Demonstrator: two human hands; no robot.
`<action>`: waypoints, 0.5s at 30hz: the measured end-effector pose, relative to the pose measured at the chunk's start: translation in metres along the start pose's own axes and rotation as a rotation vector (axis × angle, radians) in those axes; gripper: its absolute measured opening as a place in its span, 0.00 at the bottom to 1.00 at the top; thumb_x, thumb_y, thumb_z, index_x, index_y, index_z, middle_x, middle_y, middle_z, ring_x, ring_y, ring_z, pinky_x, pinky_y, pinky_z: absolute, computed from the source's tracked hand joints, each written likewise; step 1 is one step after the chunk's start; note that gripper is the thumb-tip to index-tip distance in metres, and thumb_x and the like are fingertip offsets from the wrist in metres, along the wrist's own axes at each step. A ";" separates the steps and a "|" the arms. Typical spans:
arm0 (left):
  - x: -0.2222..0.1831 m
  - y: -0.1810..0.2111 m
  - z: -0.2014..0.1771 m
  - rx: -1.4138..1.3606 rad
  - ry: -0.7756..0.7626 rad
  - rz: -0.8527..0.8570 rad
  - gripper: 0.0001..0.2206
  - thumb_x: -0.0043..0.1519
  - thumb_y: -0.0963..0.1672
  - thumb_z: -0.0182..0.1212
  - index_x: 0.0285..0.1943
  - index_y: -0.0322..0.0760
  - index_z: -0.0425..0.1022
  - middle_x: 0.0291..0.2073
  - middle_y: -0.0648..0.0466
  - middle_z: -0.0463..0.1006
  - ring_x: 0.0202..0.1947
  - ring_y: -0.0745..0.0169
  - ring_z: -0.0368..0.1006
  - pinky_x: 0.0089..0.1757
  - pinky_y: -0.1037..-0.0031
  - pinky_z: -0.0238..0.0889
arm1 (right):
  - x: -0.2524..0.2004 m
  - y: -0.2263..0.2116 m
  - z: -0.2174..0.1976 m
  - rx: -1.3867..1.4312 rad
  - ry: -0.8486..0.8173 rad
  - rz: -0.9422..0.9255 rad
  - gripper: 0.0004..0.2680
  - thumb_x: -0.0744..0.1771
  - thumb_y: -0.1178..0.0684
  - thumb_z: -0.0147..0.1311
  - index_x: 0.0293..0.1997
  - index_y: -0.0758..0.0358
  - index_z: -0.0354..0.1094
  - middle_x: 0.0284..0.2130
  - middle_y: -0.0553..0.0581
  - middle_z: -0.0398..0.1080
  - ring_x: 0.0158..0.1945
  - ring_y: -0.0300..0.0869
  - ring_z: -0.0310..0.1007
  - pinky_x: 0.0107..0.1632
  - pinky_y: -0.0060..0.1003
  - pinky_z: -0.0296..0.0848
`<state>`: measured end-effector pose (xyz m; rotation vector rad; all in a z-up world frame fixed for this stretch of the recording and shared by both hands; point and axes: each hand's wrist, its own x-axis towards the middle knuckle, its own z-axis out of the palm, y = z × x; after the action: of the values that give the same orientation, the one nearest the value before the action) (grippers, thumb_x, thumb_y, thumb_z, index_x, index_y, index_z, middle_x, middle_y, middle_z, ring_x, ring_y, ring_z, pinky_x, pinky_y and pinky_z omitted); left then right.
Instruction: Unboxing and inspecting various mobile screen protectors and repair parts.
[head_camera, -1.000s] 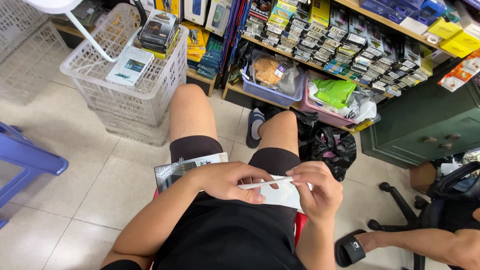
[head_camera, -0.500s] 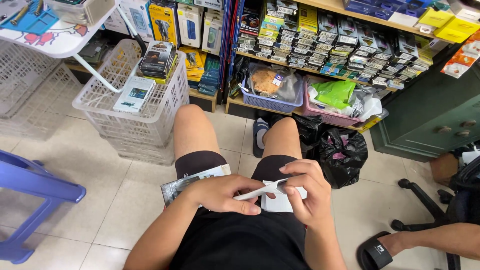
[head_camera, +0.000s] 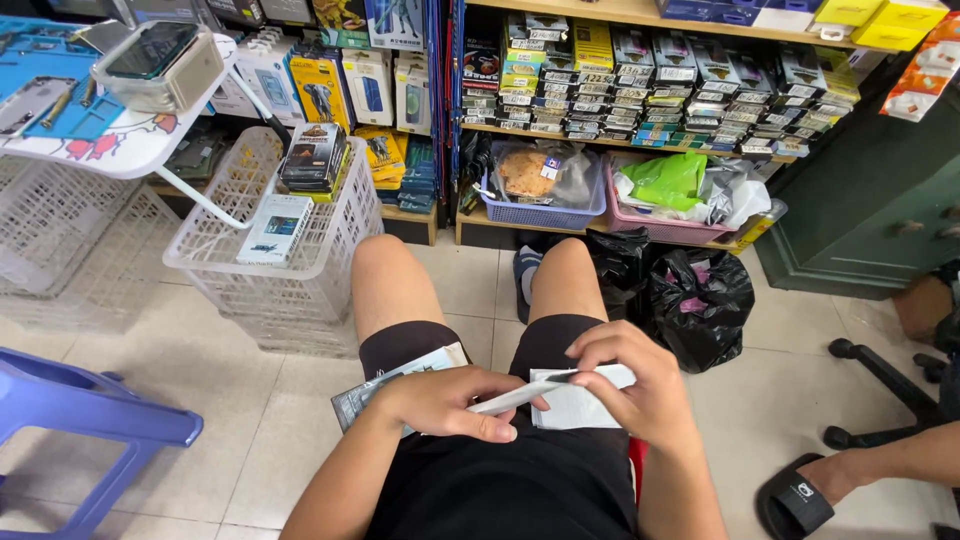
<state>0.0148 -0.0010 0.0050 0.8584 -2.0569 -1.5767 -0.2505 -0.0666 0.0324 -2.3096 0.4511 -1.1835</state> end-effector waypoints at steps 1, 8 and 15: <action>-0.002 -0.001 -0.002 0.002 -0.008 -0.006 0.28 0.62 0.57 0.59 0.68 0.43 0.72 0.33 0.59 0.73 0.35 0.67 0.70 0.39 0.75 0.63 | -0.007 0.007 -0.001 0.002 0.009 0.005 0.09 0.58 0.61 0.69 0.33 0.61 0.71 0.35 0.54 0.76 0.41 0.43 0.78 0.45 0.36 0.74; 0.012 -0.052 -0.010 -0.070 0.154 -0.034 0.21 0.66 0.53 0.57 0.61 0.37 0.75 0.32 0.59 0.76 0.34 0.71 0.70 0.38 0.79 0.64 | -0.051 0.047 -0.021 0.413 0.754 -0.119 0.08 0.73 0.53 0.57 0.47 0.63 0.59 0.32 0.58 0.72 0.30 0.40 0.72 0.32 0.31 0.71; 0.055 -0.009 0.054 -0.533 0.136 0.376 0.40 0.65 0.63 0.51 0.74 0.30 0.59 0.55 0.48 0.74 0.46 0.62 0.75 0.43 0.75 0.69 | -0.056 0.039 0.010 0.472 0.621 0.003 0.09 0.70 0.54 0.62 0.44 0.65 0.64 0.31 0.58 0.75 0.32 0.40 0.74 0.39 0.32 0.74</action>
<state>-0.0587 -0.0023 -0.0210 0.3475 -1.4794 -1.6711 -0.2764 -0.0674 -0.0318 -1.5215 0.3340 -1.7816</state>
